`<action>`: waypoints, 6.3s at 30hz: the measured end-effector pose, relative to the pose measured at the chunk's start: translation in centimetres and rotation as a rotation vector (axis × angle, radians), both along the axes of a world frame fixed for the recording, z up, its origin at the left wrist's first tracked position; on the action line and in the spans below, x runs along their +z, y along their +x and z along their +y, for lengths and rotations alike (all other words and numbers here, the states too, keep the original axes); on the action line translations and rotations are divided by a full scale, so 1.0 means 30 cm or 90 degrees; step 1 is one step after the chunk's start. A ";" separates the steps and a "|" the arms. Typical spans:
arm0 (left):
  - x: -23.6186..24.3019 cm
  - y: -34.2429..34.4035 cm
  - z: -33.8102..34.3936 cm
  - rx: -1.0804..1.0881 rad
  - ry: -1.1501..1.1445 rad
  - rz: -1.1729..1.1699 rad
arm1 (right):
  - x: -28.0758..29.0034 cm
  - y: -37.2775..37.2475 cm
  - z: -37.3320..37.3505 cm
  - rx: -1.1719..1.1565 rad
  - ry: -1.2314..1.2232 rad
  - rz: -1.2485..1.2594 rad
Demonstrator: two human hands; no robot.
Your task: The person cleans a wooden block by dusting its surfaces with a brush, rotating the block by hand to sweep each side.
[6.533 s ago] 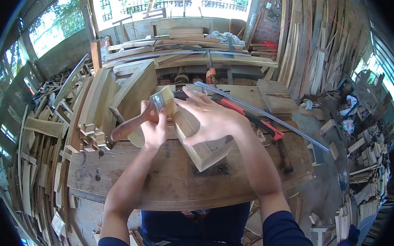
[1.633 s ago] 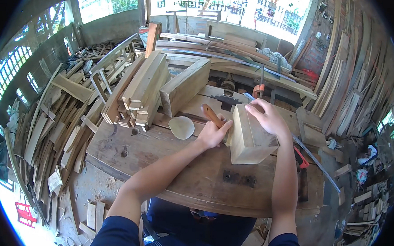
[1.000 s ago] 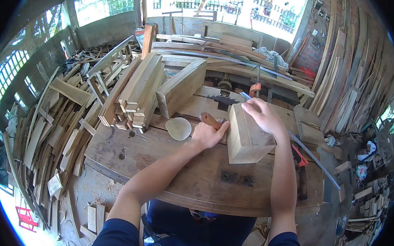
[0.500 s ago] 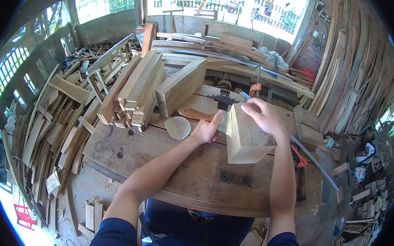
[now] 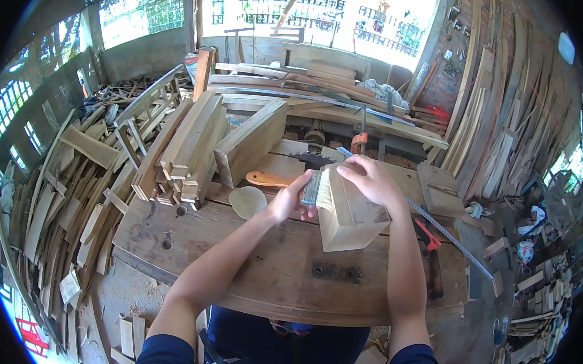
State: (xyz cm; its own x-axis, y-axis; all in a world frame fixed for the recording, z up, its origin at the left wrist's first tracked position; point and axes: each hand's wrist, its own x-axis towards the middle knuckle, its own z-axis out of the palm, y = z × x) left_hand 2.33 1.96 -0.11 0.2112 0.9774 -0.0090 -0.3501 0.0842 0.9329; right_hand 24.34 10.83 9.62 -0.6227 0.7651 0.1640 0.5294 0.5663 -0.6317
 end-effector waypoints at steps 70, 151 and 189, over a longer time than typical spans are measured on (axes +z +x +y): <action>-0.015 0.081 -0.077 0.396 0.335 0.540 | -0.028 0.005 0.017 0.014 0.020 0.041; 0.031 -0.009 -0.052 -0.125 -0.004 0.072 | -0.019 -0.007 0.005 0.011 0.042 0.039; -0.074 0.086 -0.050 0.122 0.052 0.316 | -0.009 -0.020 -0.020 -0.194 0.094 -0.037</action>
